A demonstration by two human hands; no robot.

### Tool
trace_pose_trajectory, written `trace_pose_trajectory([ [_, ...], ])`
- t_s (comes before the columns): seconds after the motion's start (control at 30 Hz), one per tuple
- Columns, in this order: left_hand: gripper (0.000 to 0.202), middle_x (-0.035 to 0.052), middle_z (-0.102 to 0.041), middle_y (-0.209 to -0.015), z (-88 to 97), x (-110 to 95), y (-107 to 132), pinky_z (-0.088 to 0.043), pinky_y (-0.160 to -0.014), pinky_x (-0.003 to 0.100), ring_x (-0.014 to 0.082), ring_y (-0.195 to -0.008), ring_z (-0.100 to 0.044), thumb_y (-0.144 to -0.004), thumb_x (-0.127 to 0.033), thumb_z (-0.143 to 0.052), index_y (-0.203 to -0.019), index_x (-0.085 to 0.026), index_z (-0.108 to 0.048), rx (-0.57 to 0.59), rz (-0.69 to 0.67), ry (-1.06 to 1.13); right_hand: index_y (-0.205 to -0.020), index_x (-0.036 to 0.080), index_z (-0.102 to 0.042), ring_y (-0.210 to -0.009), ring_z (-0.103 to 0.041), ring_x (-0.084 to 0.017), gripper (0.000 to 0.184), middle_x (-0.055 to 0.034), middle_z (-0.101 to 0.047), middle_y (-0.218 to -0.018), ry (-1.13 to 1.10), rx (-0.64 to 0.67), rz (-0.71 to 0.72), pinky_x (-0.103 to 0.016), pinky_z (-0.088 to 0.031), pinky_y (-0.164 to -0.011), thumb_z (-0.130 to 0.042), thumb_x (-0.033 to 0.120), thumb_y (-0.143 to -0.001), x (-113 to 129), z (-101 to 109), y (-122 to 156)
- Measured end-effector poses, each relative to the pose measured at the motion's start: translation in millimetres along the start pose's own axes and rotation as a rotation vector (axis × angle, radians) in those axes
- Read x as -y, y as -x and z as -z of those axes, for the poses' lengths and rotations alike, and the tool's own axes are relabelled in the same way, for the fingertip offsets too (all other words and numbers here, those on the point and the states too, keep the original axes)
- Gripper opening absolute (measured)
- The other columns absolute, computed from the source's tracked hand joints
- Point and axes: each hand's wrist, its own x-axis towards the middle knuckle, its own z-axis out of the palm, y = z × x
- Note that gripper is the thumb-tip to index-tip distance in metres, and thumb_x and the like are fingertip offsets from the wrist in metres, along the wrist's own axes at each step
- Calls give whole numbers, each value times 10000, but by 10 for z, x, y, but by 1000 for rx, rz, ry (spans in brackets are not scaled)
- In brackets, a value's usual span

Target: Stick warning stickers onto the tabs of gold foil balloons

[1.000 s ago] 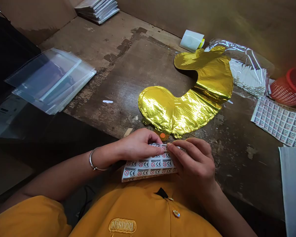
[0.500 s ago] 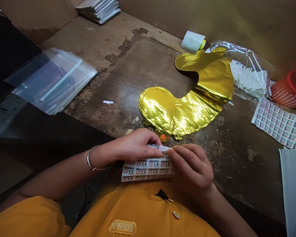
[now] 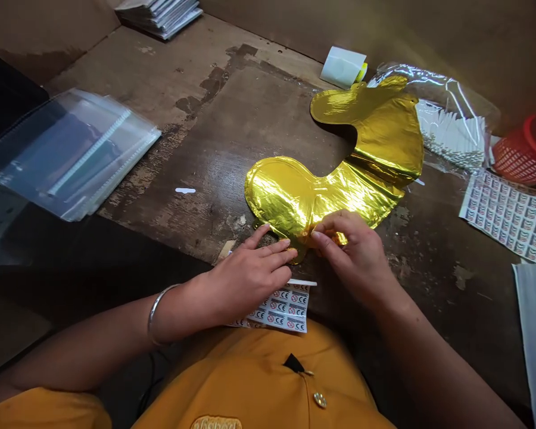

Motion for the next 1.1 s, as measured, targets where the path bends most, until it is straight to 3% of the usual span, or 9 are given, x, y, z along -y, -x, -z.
trace_pose_trajectory([
  [0.27,202,123,-618,-1312,-11,16,0,-186,-1169,588,279,-1292,-520,-917,-83,-433,-907,-145,-625,-10,9,40,-782,214,-618,-842,-572,-188,80,-31,-619,-839,-31,90,49,-335,-454,-744,-593,185,-852,-24,-42,-21],
  [0.77,159,103,-640,-1284,-25,22,-12,-212,-1161,584,275,-1269,-542,-900,-77,-491,-921,-142,-635,-31,28,51,-742,211,-621,-808,-575,-190,110,-33,-628,-811,-85,129,-24,-360,-446,-749,-593,216,-847,-55,-91,-75],
  [1.1,179,94,-643,-1281,-10,22,-25,-206,-1171,564,258,-1268,-543,-920,-86,-463,-910,-149,-631,-24,22,45,-771,221,-634,-855,-569,-187,77,-21,-614,-858,-70,150,17,-354,-440,-772,-609,207,-843,-104,-111,-55],
])
